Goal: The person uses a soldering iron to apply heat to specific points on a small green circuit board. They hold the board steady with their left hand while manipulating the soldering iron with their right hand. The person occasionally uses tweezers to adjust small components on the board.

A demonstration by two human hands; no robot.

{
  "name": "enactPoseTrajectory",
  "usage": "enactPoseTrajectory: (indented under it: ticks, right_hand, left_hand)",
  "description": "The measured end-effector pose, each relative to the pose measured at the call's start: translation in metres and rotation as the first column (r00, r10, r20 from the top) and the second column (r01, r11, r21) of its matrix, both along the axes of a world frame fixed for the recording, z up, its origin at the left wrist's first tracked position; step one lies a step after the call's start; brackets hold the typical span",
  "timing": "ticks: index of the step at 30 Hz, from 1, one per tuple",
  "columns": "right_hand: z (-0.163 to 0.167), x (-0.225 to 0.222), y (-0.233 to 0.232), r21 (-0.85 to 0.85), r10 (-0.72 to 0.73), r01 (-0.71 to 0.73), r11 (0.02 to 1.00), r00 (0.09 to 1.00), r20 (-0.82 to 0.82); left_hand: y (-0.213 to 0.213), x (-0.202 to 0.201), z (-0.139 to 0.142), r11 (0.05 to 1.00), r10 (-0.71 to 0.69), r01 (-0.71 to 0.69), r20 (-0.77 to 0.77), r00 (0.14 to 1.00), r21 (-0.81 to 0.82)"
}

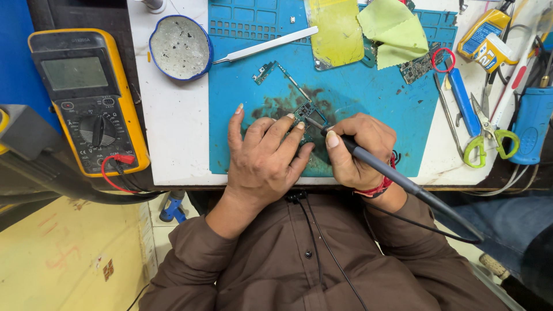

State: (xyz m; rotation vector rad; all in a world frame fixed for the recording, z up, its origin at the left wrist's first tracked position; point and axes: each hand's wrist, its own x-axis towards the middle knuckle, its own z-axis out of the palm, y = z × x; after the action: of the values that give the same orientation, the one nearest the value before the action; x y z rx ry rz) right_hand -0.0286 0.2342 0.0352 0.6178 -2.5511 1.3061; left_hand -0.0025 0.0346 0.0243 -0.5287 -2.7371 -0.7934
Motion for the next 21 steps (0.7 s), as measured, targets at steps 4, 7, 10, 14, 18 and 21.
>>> enactPoseTrajectory:
  ticks: [4,7,10,14,18,21]
  right_hand:
    - [-0.0002,-0.0003,0.0007,0.001,0.003,-0.003,1.0,1.0,0.005]
    - [0.0,0.0002,0.0008,0.007,-0.005,0.005,1.0,1.0,0.01]
    - [-0.0002,0.0,0.0006,0.002,0.003,-0.003,1.0,1.0,-0.001]
    - [0.0004,-0.0005,0.0004,0.004,0.0,0.0,1.0,1.0,0.005]
    - [0.001,-0.0003,-0.0004,-0.001,-0.019,0.019,1.0,1.0,0.025]
    - [0.0011,-0.0007,-0.0005,-0.006,0.004,-0.004,1.0,1.0,0.0]
  left_hand:
    - [0.0003,0.0004,0.0003,1.0,0.003,-0.003,-0.001,1.0,-0.002]
    - [0.0002,0.0005,0.0004,1.0,0.0,0.0,0.001,1.0,-0.004]
    - [0.0005,0.0004,0.0004,1.0,0.001,-0.001,-0.002,1.0,-0.008]
    - [0.0009,0.0,0.0005,1.0,0.004,-0.004,-0.003,1.0,-0.011]
    - [0.0007,-0.0001,0.0006,1.0,0.002,-0.002,-0.001,1.0,-0.006]
    - [0.0008,0.0003,0.0009,1.0,0.005,-0.005,0.002,1.0,-0.004]
